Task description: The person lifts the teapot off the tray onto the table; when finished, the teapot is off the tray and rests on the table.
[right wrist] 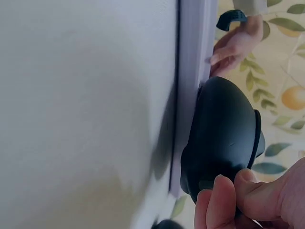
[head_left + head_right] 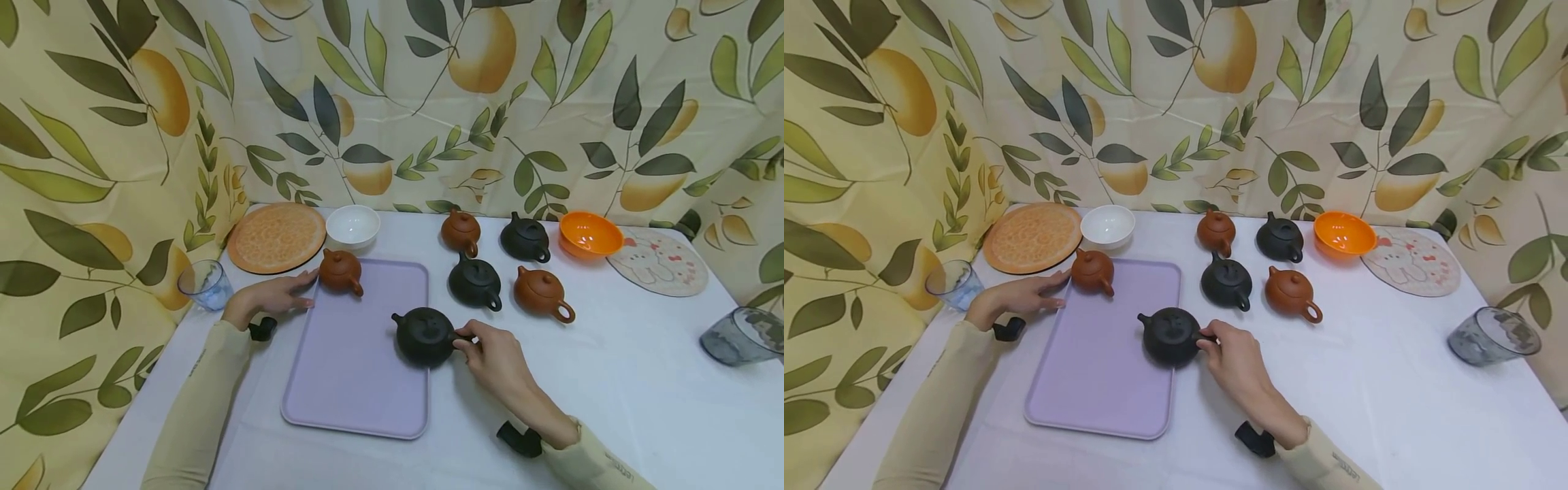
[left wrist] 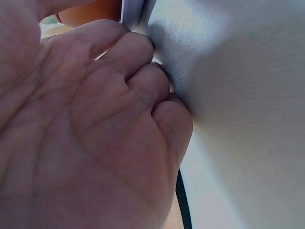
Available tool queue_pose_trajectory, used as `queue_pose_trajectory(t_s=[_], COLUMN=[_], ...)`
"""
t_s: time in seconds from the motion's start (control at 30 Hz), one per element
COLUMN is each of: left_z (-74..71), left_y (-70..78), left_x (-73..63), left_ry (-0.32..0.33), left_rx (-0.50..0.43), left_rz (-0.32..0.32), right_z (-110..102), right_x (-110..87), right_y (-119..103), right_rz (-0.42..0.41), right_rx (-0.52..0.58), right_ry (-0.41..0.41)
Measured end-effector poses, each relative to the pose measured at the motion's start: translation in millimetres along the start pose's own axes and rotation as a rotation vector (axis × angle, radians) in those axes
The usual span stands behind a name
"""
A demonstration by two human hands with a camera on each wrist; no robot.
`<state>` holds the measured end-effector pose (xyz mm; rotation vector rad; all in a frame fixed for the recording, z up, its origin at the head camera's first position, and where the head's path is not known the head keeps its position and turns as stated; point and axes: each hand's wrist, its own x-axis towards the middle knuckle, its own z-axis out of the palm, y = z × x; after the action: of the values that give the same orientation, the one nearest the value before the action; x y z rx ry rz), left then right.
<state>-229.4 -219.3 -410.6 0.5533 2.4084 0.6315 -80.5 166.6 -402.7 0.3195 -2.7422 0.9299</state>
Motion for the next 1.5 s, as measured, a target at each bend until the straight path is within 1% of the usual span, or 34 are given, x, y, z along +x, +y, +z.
queue_pose_trajectory(t_s=[0.17,0.4,0.67,0.83,1.0,1.1,1.17,1.33,1.4,1.5], left_z=[-0.5,0.5,-0.7,-0.1,0.3,0.4,0.7,1.4,1.8,3.2], left_y=[0.8,0.1,-0.6,-0.2,0.6,1.1,1.2,1.0,1.4,1.7], left_x=[0.7,-0.1,-0.6,-0.3,-0.7,-1.0,-1.2,-2.6,-3.5,-4.1], left_ry=[-0.001,-0.001,-0.003,-0.001,0.000,-0.002,-0.003,0.012,0.018,0.013], left_rx=[-0.022,-0.013,-0.006,-0.001,-0.005,-0.004,-0.004,0.013,0.010,-0.016], left_rz=[0.008,0.011,0.003,-0.001,0.001,0.006,0.008,0.029,0.034,0.022], right_z=[-10,-22,-35,-44,-54,-61,-65,-76,-80,-85], right_x=[-9.5,-24.7,-42.3,-52.5,-63.8,-70.7,-74.7,-80.9,-83.2,-87.1], right_y=[10,21,34,41,49,55,60,69,71,74], right_rz=[0.047,0.154,0.209,0.272,0.333,0.391,0.447,0.602,0.632,0.656], right_rx=[-0.012,-0.046,-0.109,-0.138,-0.155,-0.175,-0.194,-0.207,-0.214,-0.231], right_ry=[0.020,-0.007,0.023,0.031,0.077,0.098,0.105,0.091,0.097,0.092])
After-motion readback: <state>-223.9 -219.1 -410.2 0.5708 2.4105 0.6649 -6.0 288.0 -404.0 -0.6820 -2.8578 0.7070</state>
